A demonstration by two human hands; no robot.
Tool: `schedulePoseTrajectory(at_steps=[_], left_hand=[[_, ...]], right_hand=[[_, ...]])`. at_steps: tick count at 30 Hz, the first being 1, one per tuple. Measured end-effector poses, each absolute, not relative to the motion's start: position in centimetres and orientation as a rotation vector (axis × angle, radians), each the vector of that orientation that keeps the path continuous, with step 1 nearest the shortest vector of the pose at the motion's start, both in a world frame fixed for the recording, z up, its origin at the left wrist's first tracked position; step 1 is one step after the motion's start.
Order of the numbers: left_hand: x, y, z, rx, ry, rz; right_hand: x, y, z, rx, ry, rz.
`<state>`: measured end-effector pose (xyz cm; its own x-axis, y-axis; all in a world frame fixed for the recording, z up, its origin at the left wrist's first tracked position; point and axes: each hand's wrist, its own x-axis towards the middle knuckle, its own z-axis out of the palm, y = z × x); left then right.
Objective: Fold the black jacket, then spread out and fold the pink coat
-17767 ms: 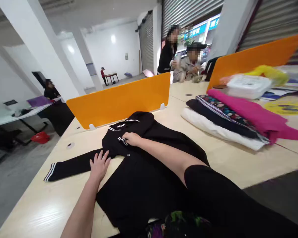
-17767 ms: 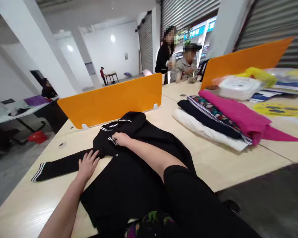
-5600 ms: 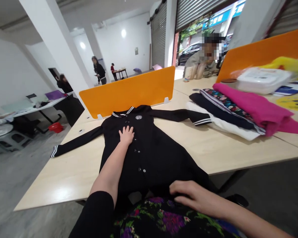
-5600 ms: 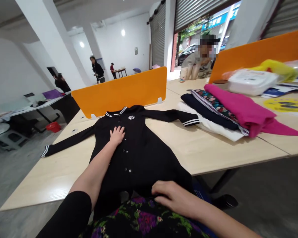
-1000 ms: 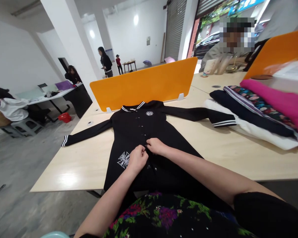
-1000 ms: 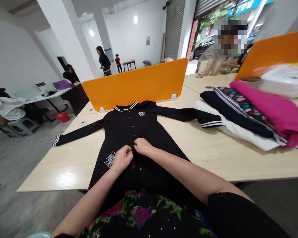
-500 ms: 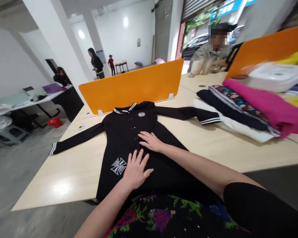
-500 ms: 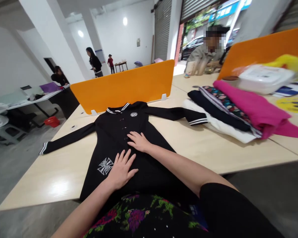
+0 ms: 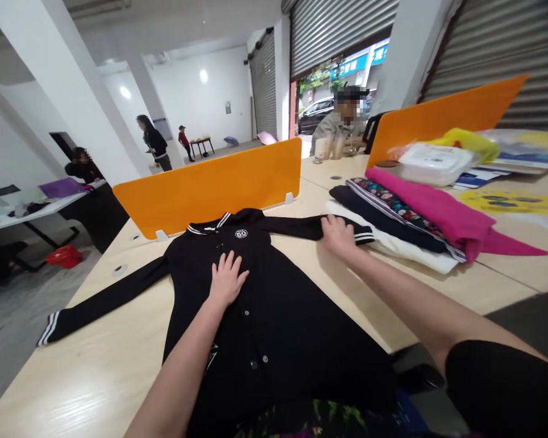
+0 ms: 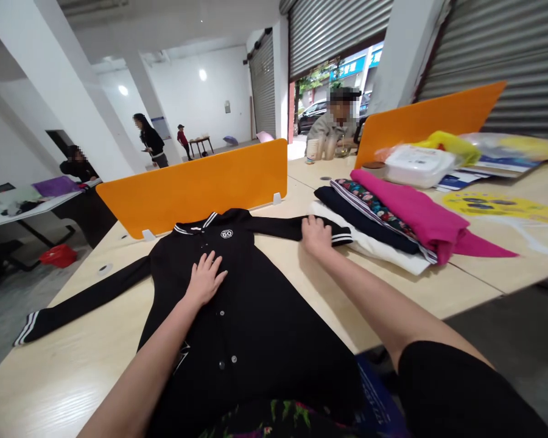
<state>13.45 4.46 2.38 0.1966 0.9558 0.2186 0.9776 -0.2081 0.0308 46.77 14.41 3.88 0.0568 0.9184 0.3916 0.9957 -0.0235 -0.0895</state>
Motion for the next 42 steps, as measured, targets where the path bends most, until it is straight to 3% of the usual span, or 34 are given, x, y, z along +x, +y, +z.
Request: schedulePoseTrajectory(at_steps=[5,9,14,17,21,29,32,38,42], left_hand=[[13.3,6.7,0.1,-2.369,-2.022,-0.187],[13.1,6.7,-0.5,-2.358,-2.006,-0.190],[13.2,6.6,-0.5,-2.342,-1.994,-0.193],[13.2,6.5,-0.6,-2.343,-1.976,-0.204],[13.2,6.4,-0.6,-2.344,-1.992,-0.218],[13.3,6.3,-0.8,-2.373,-1.979,-0.298],[13.3,5.9,-0.8,-2.383,-1.995,-0.417],[11.6,6.8,1.4,-1.896,-2.107,-1.085],[9.0,10.0,4.3,-1.756,-2.228,-1.144]], right_hand=[[51.5,16.3,4.1,-2.134,-1.961,-0.467],[51.5,18.8,8.1,-2.049,-1.628,-0.453],[44.6,22.4,15.6,-1.630,-1.566,-0.367],[37.3,22.4,16.8,-1.260,-1.788,-0.509],[29.6,20.5,12.6,-0.901,-2.269,-0.546],[29.0,19.8,3.3,-1.231,-2.323,0.024],[28.3,19.3,2.4,-1.176,-2.462,0.027],[26.3,17.3,0.2,-1.069,-2.583,-0.093],[26.0,16.3,-1.2,-0.968,-2.593,-0.108]])
